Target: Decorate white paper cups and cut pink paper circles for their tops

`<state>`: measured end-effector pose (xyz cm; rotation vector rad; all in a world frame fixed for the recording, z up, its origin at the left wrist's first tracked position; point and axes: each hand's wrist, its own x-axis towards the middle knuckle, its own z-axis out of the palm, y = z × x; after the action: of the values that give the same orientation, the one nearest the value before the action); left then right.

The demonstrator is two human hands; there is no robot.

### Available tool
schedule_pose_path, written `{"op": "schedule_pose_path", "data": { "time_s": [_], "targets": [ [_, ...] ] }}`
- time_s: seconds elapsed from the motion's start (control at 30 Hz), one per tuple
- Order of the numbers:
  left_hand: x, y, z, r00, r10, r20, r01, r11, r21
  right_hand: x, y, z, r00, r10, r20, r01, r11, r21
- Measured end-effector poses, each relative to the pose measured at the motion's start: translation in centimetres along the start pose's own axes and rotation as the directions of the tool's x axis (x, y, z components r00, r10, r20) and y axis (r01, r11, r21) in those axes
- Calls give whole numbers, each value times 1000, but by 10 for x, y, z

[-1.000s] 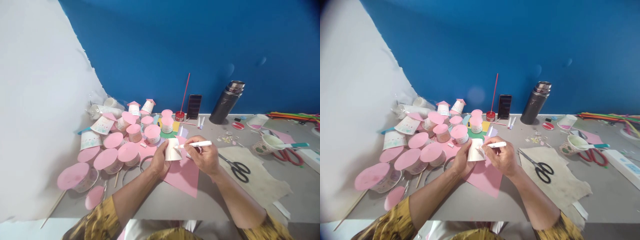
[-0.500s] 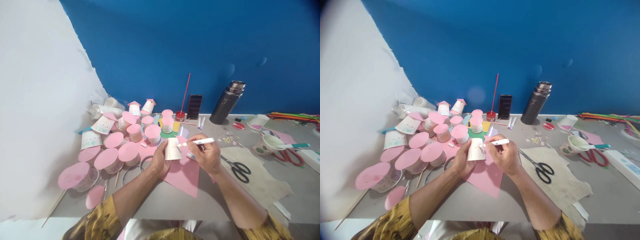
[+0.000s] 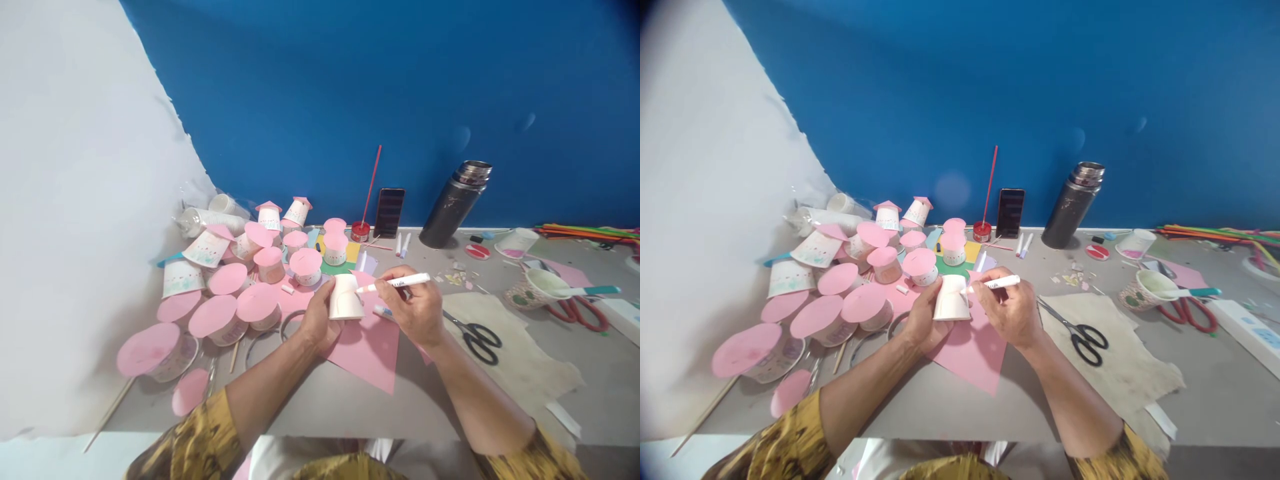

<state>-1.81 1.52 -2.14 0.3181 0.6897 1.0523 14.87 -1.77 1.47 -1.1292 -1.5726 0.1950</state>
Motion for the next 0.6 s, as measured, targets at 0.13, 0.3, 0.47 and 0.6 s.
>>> {"op": "schedule_pose_path", "data": {
  "time_s": [0.13, 0.3, 0.47, 0.6],
  "targets": [
    [1, 1, -2, 1000, 14, 4, -14, 1000, 4, 1, -1, -1, 999, -15, 35, 14, 1000, 8],
    [0, 4, 0, 1000, 29, -1, -29, 1000, -4, 0, -4, -2, 994, -19, 108, 11, 997, 71],
    [-1, 5, -1, 1000, 24, -5, -24, 1000, -6, -2, -4, -3, 987, 6, 163, -22, 995, 100],
    [0, 4, -2, 999, 34, 22, -35, 999, 37, -1, -4, -2, 991, 6, 131, -17, 996, 82]
  ]
}}
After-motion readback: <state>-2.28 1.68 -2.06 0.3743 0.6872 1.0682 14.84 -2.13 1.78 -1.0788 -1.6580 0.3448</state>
